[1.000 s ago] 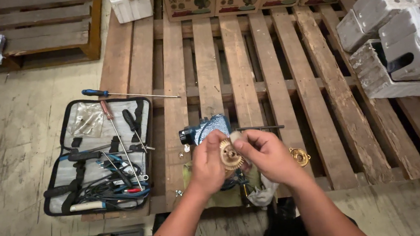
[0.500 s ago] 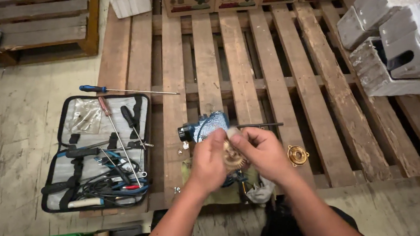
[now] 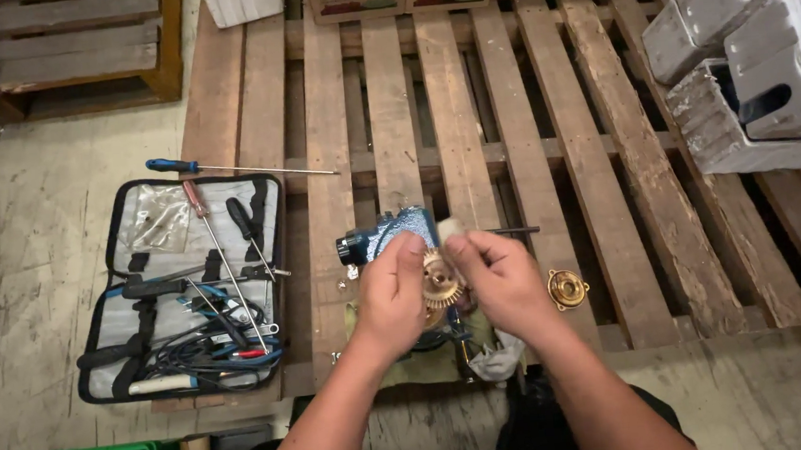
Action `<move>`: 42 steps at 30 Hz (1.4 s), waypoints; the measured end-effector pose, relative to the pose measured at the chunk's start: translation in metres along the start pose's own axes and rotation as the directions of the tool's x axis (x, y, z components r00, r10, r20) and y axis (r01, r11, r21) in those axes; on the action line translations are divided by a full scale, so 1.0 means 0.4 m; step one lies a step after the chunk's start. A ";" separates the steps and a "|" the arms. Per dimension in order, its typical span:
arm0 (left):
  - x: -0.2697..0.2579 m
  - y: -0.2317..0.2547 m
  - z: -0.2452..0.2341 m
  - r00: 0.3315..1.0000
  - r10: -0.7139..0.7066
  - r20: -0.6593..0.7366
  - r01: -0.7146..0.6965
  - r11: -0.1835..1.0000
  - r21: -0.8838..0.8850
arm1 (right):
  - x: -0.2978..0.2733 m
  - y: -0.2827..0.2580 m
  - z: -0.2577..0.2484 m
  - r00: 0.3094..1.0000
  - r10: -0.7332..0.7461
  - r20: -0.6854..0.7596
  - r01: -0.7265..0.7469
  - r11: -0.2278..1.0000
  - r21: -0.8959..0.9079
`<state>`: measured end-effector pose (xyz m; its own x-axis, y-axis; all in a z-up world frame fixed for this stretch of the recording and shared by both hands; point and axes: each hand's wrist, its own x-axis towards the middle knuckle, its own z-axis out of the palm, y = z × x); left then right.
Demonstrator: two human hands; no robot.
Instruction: Cleaning a small brass gear component of a pump using a cloth
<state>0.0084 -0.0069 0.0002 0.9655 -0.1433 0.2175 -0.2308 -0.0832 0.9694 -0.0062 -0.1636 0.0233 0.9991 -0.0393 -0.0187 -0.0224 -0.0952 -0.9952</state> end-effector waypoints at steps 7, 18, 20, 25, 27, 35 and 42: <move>0.000 0.024 -0.023 0.993 -0.078 -0.089 0.082 0.996 0.045 | 0.015 -0.002 -0.049 0.970 -0.228 -0.087 0.225 0.973 -0.050; -0.013 0.046 -0.023 0.997 -0.072 -0.036 0.075 0.995 0.073 | 0.026 0.091 -0.020 0.998 -0.062 -0.029 0.066 0.976 0.207; -0.011 0.043 -0.025 0.997 -0.068 -0.029 0.070 0.995 0.074 | 0.021 0.078 -0.015 0.999 -0.045 -0.022 0.049 0.979 0.199; -0.011 0.033 -0.021 0.999 -0.049 0.022 0.046 0.991 0.122 | 0.020 0.071 -0.011 0.999 -0.021 0.036 0.015 0.985 0.172; -0.011 0.036 -0.019 0.998 -0.062 0.020 0.058 0.988 0.145 | 0.013 0.055 -0.010 0.999 -0.025 0.046 0.018 0.990 0.142; -0.009 0.029 -0.015 0.998 -0.065 0.027 0.063 0.994 0.084 | 0.016 0.072 -0.018 0.997 -0.075 0.033 0.071 0.992 0.102; -0.005 0.001 -0.029 0.999 -0.053 -0.012 0.054 0.990 0.127 | -0.005 0.023 0.005 0.998 -0.055 0.032 0.054 0.998 0.025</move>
<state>0.0076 0.0050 0.0014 0.9778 -0.1266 0.1670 -0.1914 -0.2159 0.9575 -0.0085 -0.1623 0.0139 0.9995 -0.0021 0.0330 0.0328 -0.0724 -0.9968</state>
